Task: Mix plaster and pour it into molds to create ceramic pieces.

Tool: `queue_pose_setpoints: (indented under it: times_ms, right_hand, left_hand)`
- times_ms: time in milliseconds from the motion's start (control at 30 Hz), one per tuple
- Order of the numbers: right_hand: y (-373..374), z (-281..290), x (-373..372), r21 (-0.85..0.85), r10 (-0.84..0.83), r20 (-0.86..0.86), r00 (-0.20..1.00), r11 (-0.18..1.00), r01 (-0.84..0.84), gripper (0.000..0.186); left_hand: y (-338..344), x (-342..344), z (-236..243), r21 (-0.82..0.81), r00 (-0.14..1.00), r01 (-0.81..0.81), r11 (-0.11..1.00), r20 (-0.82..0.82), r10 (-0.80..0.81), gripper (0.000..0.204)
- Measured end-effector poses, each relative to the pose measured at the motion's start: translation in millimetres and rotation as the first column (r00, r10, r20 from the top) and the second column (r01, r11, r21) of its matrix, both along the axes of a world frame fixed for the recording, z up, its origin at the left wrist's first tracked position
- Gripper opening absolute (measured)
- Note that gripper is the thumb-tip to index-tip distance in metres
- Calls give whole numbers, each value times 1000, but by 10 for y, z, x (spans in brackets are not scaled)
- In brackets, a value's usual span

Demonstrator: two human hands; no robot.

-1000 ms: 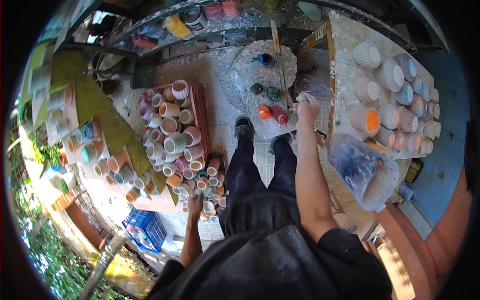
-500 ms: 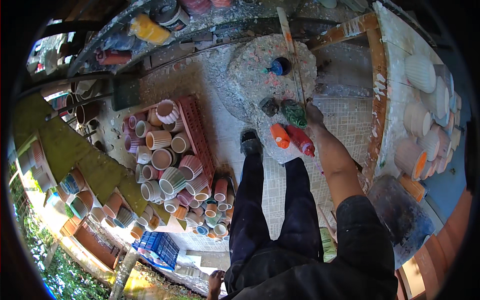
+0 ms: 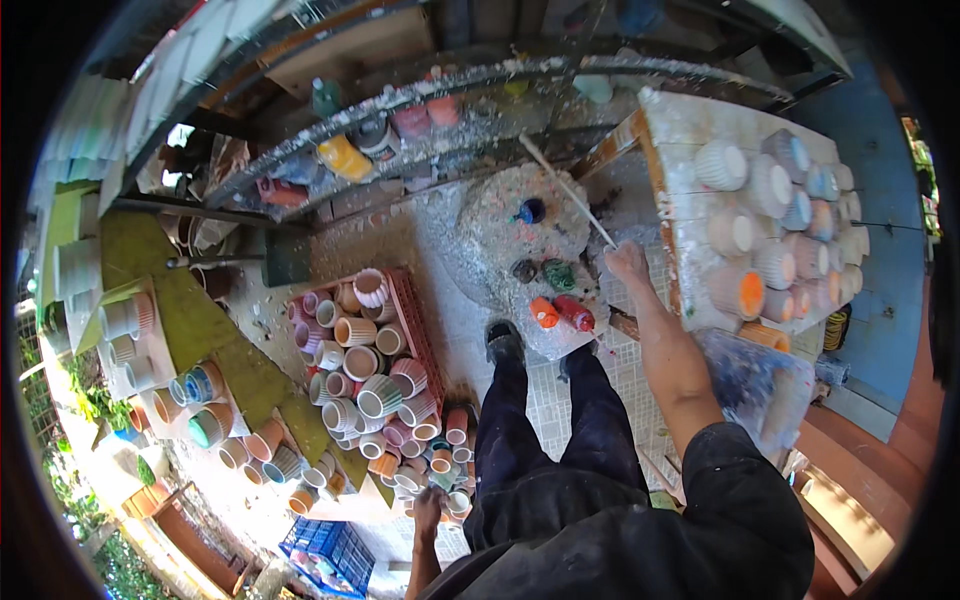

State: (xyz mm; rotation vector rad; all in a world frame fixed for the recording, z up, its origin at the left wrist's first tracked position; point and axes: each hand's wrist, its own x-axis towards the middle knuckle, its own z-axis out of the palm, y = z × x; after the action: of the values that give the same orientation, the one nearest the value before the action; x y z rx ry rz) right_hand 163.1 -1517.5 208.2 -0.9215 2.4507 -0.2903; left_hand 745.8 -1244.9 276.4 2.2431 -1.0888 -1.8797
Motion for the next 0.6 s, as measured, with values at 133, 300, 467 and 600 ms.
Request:
queue_pose_setpoints:
  times_ms: [133,300,467,600]
  right_hand:
    - [263,1012,179,141,91,-60,994,987,-82,41]
    - [905,2839,1025,64,175,-132,976,984,-168,33]
    - [1726,3681,1162,-225,205,-143,968,946,-234,25]
    - [2240,4056,1142,-285,204,-309,929,912,-295,27]
  left_hand:
    - [-946,-339,-29,-339,859,501,796,302,-412,20]
    - [-2158,-1254,559,-153,756,-377,913,-620,208,47]
    - [-3080,-2170,1667,24,427,-546,837,-852,302,44]
    - [-3170,-2468,2049,-79,472,-455,887,-866,164,30]
